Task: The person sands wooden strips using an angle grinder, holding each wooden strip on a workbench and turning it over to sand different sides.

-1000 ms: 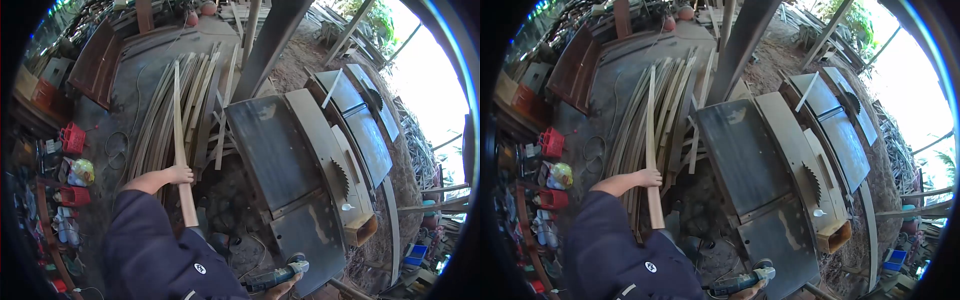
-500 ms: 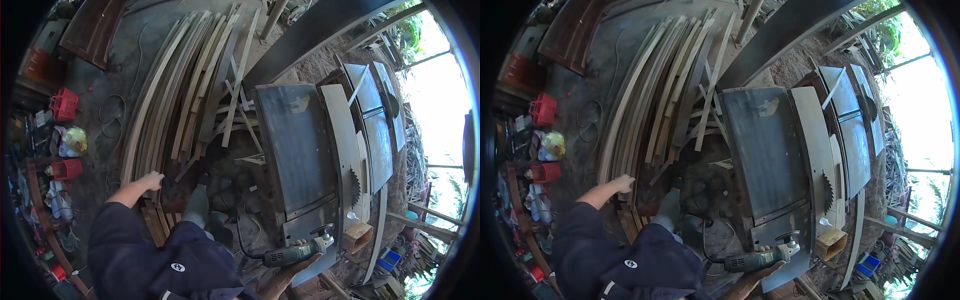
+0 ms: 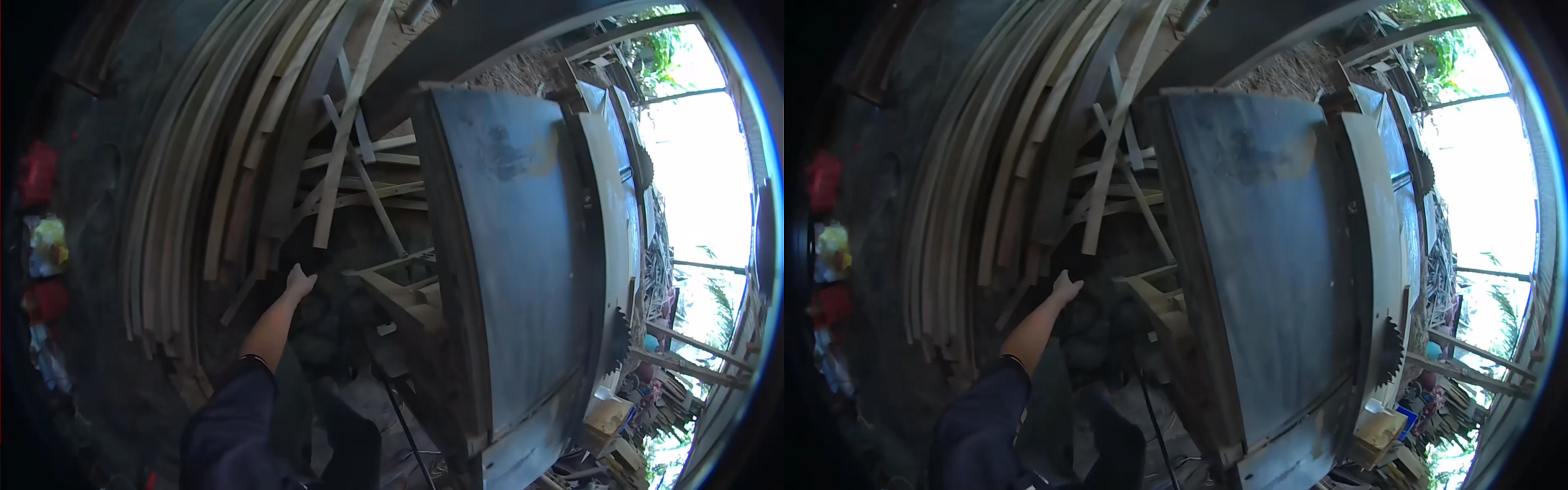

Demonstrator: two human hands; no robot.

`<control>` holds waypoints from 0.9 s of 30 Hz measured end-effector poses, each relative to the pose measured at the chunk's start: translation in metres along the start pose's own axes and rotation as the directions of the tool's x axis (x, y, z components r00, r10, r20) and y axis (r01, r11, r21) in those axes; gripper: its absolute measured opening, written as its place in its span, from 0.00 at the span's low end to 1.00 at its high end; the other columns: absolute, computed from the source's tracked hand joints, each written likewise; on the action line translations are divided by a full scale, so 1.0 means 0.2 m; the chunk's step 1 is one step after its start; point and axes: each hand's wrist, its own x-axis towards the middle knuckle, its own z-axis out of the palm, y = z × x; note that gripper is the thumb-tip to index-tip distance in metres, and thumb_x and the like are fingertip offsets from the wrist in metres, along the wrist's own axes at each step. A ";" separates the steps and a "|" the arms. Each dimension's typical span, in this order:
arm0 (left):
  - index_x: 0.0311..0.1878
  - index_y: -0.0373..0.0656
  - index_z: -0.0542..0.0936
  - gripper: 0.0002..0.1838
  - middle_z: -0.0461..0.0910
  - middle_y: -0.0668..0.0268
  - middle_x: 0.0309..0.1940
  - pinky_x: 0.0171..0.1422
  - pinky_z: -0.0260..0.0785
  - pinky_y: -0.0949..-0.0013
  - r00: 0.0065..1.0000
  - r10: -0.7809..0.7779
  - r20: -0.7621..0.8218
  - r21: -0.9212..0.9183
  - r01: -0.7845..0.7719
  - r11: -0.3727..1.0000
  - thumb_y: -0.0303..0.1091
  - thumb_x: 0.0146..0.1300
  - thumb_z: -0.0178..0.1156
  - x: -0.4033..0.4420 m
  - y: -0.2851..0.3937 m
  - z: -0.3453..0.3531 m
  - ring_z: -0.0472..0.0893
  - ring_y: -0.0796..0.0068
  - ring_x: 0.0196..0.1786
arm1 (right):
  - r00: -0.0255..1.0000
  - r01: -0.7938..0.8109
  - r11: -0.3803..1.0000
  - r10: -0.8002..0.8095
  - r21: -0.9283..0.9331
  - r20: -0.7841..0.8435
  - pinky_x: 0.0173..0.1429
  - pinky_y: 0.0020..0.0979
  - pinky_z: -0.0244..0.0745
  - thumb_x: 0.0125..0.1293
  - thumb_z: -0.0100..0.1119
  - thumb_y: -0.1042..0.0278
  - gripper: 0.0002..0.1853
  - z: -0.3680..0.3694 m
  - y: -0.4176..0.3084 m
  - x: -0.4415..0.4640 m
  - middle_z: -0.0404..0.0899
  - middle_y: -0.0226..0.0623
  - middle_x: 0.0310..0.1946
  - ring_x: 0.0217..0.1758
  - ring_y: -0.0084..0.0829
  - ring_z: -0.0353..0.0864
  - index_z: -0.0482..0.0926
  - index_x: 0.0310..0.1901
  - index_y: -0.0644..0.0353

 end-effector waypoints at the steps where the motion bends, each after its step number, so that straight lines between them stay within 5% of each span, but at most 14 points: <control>1: 0.78 0.32 0.58 0.49 0.67 0.39 0.72 0.78 0.64 0.53 1.000 0.010 0.008 -0.002 -0.010 1.000 0.47 0.61 0.71 0.08 0.01 0.09 0.70 0.45 0.74 | 1.000 0.012 1.000 -0.012 0.011 0.015 0.62 0.46 0.68 0.62 0.60 0.21 0.48 -0.08 0.03 0.04 0.68 0.39 0.50 0.53 0.37 0.70 0.66 0.63 0.61; 4: 0.79 0.32 0.56 0.53 0.69 0.40 0.72 0.75 0.66 0.55 0.993 -0.057 -0.104 -0.230 0.032 0.973 0.49 0.60 0.73 0.35 0.05 0.27 0.72 0.49 0.73 | 0.996 0.037 0.998 -0.042 0.060 0.074 0.62 0.46 0.68 0.62 0.61 0.21 0.48 -0.26 0.13 0.17 0.68 0.39 0.51 0.53 0.37 0.69 0.66 0.63 0.60; 6: 0.80 0.32 0.55 0.54 0.75 0.47 0.66 0.62 0.76 0.58 0.994 -0.109 -0.017 -0.629 0.074 0.774 0.49 0.60 0.74 0.56 0.08 0.34 0.81 0.55 0.61 | 0.990 0.058 0.993 -0.070 0.100 0.121 0.63 0.46 0.68 0.61 0.61 0.21 0.48 -0.34 0.15 0.23 0.68 0.39 0.51 0.54 0.37 0.69 0.66 0.64 0.60; 7: 0.75 0.31 0.63 0.45 0.81 0.55 0.52 0.44 0.79 0.63 0.996 -0.051 -0.067 -0.593 0.001 0.805 0.48 0.64 0.71 0.50 0.16 0.29 0.84 0.64 0.43 | 0.987 0.068 0.991 -0.084 0.118 0.140 0.63 0.46 0.67 0.61 0.61 0.21 0.48 -0.36 0.15 0.24 0.68 0.39 0.51 0.54 0.37 0.69 0.66 0.64 0.59; 8: 0.75 0.31 0.63 0.45 0.81 0.55 0.52 0.44 0.79 0.63 0.997 -0.041 -0.064 -0.594 -0.005 0.805 0.48 0.64 0.71 0.51 0.23 0.27 0.84 0.64 0.43 | 0.983 0.074 0.988 -0.094 0.133 0.155 0.63 0.46 0.67 0.61 0.61 0.21 0.48 -0.37 0.14 0.24 0.67 0.39 0.51 0.54 0.37 0.69 0.66 0.64 0.59; 10: 0.65 0.31 0.74 0.31 0.81 0.60 0.40 0.34 0.77 0.66 0.991 -0.131 0.033 -0.865 0.094 0.493 0.45 0.67 0.68 0.52 0.27 0.19 0.81 0.69 0.32 | 0.980 0.063 0.984 -0.092 0.165 0.175 0.64 0.46 0.67 0.61 0.62 0.21 0.48 -0.34 0.12 0.24 0.67 0.39 0.52 0.55 0.37 0.69 0.66 0.65 0.58; 14: 0.52 0.36 0.81 0.18 0.80 0.62 0.33 0.33 0.76 0.66 0.991 -0.129 -0.028 -0.872 0.038 0.488 0.42 0.69 0.65 0.24 0.45 -0.19 0.81 0.68 0.31 | 0.971 0.016 0.965 -0.077 0.262 0.224 0.65 0.46 0.66 0.60 0.63 0.22 0.48 -0.17 0.04 0.17 0.66 0.39 0.53 0.56 0.37 0.68 0.66 0.66 0.57; 16: 0.47 0.42 0.81 0.14 0.79 0.64 0.31 0.31 0.74 0.66 0.985 0.123 0.118 -0.983 0.098 0.156 0.42 0.67 0.66 0.12 0.54 -0.50 0.79 0.69 0.29 | 0.962 0.000 0.948 -0.087 0.317 0.259 0.65 0.46 0.66 0.60 0.63 0.22 0.48 -0.04 -0.02 0.11 0.66 0.39 0.53 0.56 0.37 0.68 0.66 0.66 0.56; 20: 0.39 0.45 0.78 0.11 0.77 0.67 0.25 0.31 0.73 0.66 0.964 0.229 0.132 -0.985 0.101 0.142 0.41 0.70 0.63 -0.66 1.06 -1.22 0.79 0.70 0.29 | 0.937 -0.018 0.907 -0.132 0.422 0.324 0.66 0.46 0.65 0.60 0.64 0.22 0.48 0.23 -0.19 -0.06 0.66 0.40 0.54 0.57 0.37 0.67 0.66 0.67 0.55; 23: 0.29 0.47 0.73 0.15 0.78 0.64 0.26 0.35 0.73 0.66 0.719 0.663 0.209 -0.977 0.174 0.120 0.42 0.72 0.61 -1.29 1.44 -1.56 0.80 0.71 0.31 | 0.915 -0.040 0.873 -0.164 0.485 0.370 0.67 0.46 0.65 0.59 0.64 0.22 0.48 0.42 -0.33 -0.19 0.65 0.40 0.54 0.58 0.38 0.67 0.66 0.67 0.54; 26: 0.26 0.49 0.71 0.19 0.81 0.64 0.29 0.38 0.76 0.67 0.486 0.822 0.296 -0.954 0.099 0.285 0.42 0.76 0.57 -1.87 1.82 -1.61 0.81 0.73 0.34 | 0.896 -0.047 0.832 -0.209 0.552 0.391 0.68 0.46 0.64 0.59 0.65 0.22 0.48 0.53 -0.49 -0.36 0.65 0.40 0.55 0.59 0.38 0.67 0.66 0.68 0.53; 27: 0.27 0.48 0.73 0.17 0.81 0.65 0.29 0.38 0.77 0.67 0.484 0.793 0.369 -0.925 0.110 0.363 0.40 0.76 0.57 -2.00 1.92 -1.53 0.81 0.74 0.33 | 0.893 -0.039 0.818 -0.230 0.574 0.387 0.68 0.46 0.64 0.59 0.65 0.22 0.48 0.54 -0.55 -0.45 0.64 0.40 0.55 0.59 0.38 0.67 0.66 0.68 0.53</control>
